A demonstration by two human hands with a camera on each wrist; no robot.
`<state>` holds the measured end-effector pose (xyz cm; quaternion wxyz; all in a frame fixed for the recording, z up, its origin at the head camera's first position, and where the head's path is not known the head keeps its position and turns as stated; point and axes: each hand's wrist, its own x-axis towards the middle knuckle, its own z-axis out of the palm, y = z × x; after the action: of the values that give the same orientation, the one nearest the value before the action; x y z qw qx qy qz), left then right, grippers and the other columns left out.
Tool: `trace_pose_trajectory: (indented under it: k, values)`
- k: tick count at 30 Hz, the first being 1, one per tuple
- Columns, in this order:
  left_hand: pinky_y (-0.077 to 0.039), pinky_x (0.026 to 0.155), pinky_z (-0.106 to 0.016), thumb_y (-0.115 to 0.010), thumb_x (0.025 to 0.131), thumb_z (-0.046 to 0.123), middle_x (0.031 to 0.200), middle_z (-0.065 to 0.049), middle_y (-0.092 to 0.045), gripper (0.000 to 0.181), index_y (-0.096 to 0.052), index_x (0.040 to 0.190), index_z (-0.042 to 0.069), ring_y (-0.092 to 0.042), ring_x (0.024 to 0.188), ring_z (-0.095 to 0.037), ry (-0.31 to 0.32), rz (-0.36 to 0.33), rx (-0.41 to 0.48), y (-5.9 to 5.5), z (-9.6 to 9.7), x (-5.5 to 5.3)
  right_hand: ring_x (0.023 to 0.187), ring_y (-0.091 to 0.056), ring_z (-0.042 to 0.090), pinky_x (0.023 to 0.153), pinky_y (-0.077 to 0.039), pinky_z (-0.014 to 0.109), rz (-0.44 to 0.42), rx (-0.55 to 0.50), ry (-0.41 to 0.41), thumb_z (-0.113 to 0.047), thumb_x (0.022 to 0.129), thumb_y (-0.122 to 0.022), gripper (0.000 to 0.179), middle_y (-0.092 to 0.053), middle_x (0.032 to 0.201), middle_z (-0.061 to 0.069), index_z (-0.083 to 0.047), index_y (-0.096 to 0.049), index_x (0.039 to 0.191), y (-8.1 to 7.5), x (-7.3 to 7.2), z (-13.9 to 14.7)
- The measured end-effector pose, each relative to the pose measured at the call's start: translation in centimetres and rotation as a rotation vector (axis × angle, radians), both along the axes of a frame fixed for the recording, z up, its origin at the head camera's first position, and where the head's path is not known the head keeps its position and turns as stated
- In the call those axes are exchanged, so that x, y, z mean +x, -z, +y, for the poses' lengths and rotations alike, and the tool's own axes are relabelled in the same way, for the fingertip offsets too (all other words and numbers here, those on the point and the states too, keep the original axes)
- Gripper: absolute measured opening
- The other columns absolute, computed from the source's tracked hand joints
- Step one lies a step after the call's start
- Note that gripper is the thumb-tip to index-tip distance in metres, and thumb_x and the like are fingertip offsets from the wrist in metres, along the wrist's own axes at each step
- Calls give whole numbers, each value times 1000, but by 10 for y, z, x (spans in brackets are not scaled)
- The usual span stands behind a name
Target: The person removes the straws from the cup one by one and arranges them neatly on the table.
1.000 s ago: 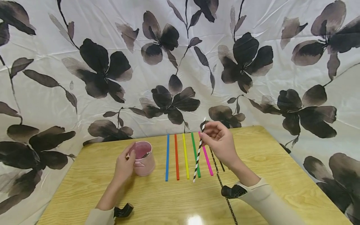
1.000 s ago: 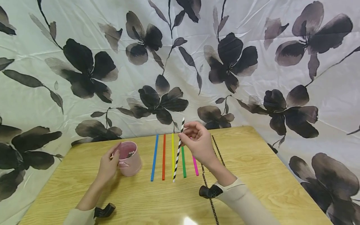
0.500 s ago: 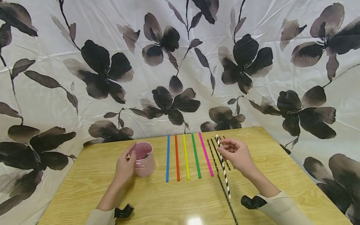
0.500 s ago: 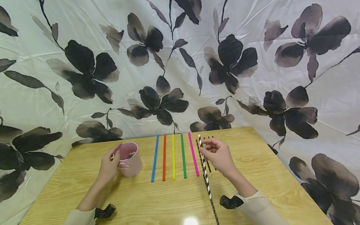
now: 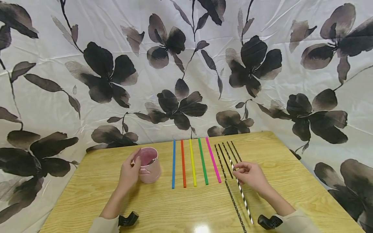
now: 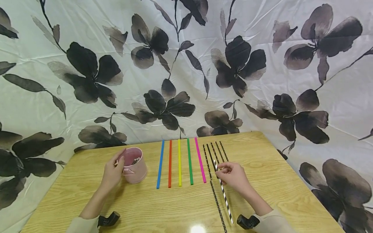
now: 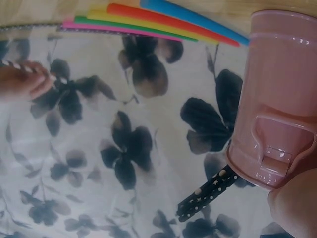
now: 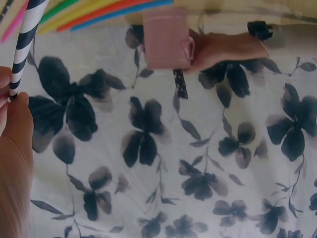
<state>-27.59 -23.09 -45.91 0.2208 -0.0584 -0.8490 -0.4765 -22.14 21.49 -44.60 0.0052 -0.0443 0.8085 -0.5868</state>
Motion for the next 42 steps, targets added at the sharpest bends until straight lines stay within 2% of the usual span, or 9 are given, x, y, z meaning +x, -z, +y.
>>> trace_pose_trajectory:
  k: [6,15,22,24,26,29,36,39,42]
  values:
    - [-39,74,-19,-43,93,25,125,-3,-50,36,-47,128,22,-46,105,-15,7,6,11,4,-2,-1,53,-56,24,51,-48,36,-57,59,-15,-12,76,-68,31,-62,77,18,4,-58,101,16,7,4]
    - [-39,74,-25,-42,93,29,124,0,-50,37,-46,129,24,-46,103,-13,-12,-20,16,3,-1,0,54,-56,21,49,-49,33,-114,79,-50,-11,77,-67,30,-61,72,14,6,-58,100,30,16,9]
    - [-40,79,-35,-42,93,25,125,-2,-49,37,-47,129,19,-44,110,-16,7,-3,13,1,-1,-1,52,-56,19,48,-49,34,-193,80,-18,-11,74,-70,31,-61,71,10,5,-59,98,44,19,12]
    - [-42,75,-30,-42,93,27,124,-2,-50,37,-47,129,21,-47,105,-15,4,-12,13,1,-1,-1,53,-56,19,48,-49,34,-190,89,-10,-11,73,-70,31,-61,71,10,5,-59,97,46,19,12]
    - [-43,64,-27,-43,92,28,120,-2,-52,36,-47,128,24,-52,89,-17,2,-23,26,1,1,0,53,-56,19,48,-49,34,-183,102,-1,-12,73,-70,30,-61,70,9,4,-60,96,48,19,12]
    - [-41,53,-23,-44,92,29,117,-3,-53,36,-47,128,25,-50,75,-16,0,-21,29,1,2,0,53,-56,19,47,-48,34,-176,125,10,-11,73,-70,28,-61,70,8,3,-60,95,49,19,12]
    - [-39,66,-21,-43,92,28,121,-3,-52,37,-47,129,22,-47,94,-14,-9,-28,18,-1,2,2,52,-56,19,46,-48,32,-166,164,11,-9,73,-69,24,-61,69,7,3,-60,93,49,21,10]
    - [-39,54,-23,-43,92,28,116,-4,-54,37,-47,128,23,-48,74,-16,-17,-23,18,-3,2,3,50,-56,19,44,-47,31,-145,190,15,-9,73,-69,23,-61,67,6,2,-61,92,50,21,9]
    - [-38,50,-23,-43,92,29,117,-3,-54,37,-47,128,24,-47,71,-15,-12,-19,16,-2,1,4,48,-55,18,42,-46,30,-128,210,16,-8,73,-69,21,-60,65,5,2,-61,91,51,20,8]
